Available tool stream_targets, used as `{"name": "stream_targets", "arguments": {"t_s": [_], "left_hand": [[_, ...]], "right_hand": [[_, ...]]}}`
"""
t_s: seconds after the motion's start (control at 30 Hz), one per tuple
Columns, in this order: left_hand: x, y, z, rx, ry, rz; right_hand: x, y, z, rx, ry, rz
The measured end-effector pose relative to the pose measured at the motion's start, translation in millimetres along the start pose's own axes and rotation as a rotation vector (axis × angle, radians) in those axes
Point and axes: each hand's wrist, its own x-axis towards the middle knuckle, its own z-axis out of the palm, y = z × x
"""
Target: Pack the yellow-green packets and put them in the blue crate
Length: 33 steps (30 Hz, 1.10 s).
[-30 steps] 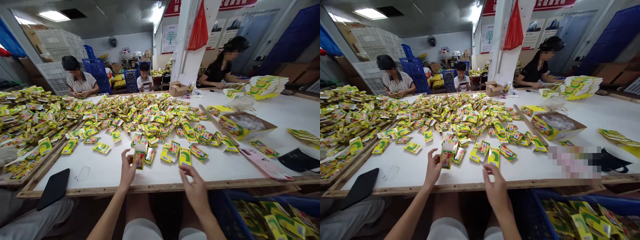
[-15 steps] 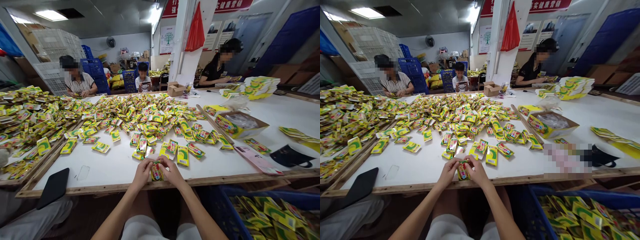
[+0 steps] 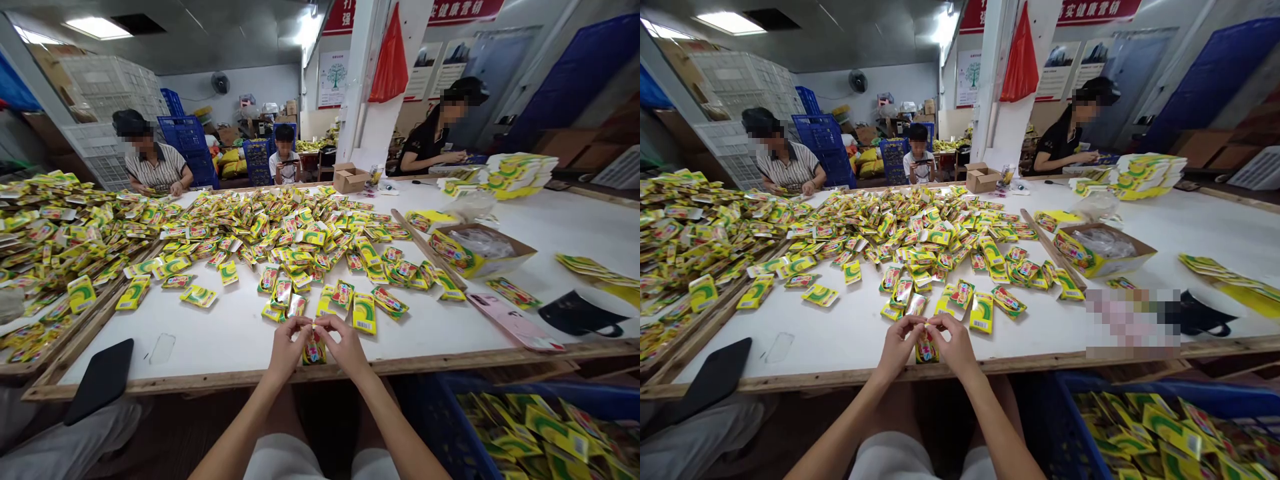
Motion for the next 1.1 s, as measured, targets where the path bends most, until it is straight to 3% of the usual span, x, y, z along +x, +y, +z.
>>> {"name": "stream_targets", "arguments": {"t_s": [0.23, 0.5, 0.63, 0.7, 0.8, 0.87, 0.93, 1.0, 1.1], "left_hand": [[8, -2, 4.4, -0.037, 0.092, -0.075], [-1, -10, -1.3, -0.051, 0.027, -0.061], [-5, -5, -1.5, 0.039, -0.009, -0.007], [0, 0, -4.6, 0.128, -0.002, 0.045], [19, 2, -15.8, 0.384, 0.157, 0.122], [39, -1, -24.8, 0.626, 0.286, 0.085], [59, -6, -31.7, 0.847, 0.309, -0.028], [75, -11, -35.7, 0.982, 0.248, -0.119], [81, -12, -39.5, 0.989, 0.212, -0.131]], "right_hand": [[14, -6, 6, -0.085, 0.048, 0.114], [0, 5, 5, 0.062, -0.003, 0.125], [-8, 5, 7, 0.062, 0.039, 0.094], [-15, -4, -11, -0.061, 0.125, 0.059], [-38, -26, -70, -0.433, 0.368, -0.003], [-56, -41, -119, -0.770, 0.547, -0.051], [-71, -52, -156, -1.031, 0.662, -0.079], [-80, -59, -170, -1.103, 0.701, -0.082], [-81, -57, -149, -0.908, 0.655, -0.040]]}}
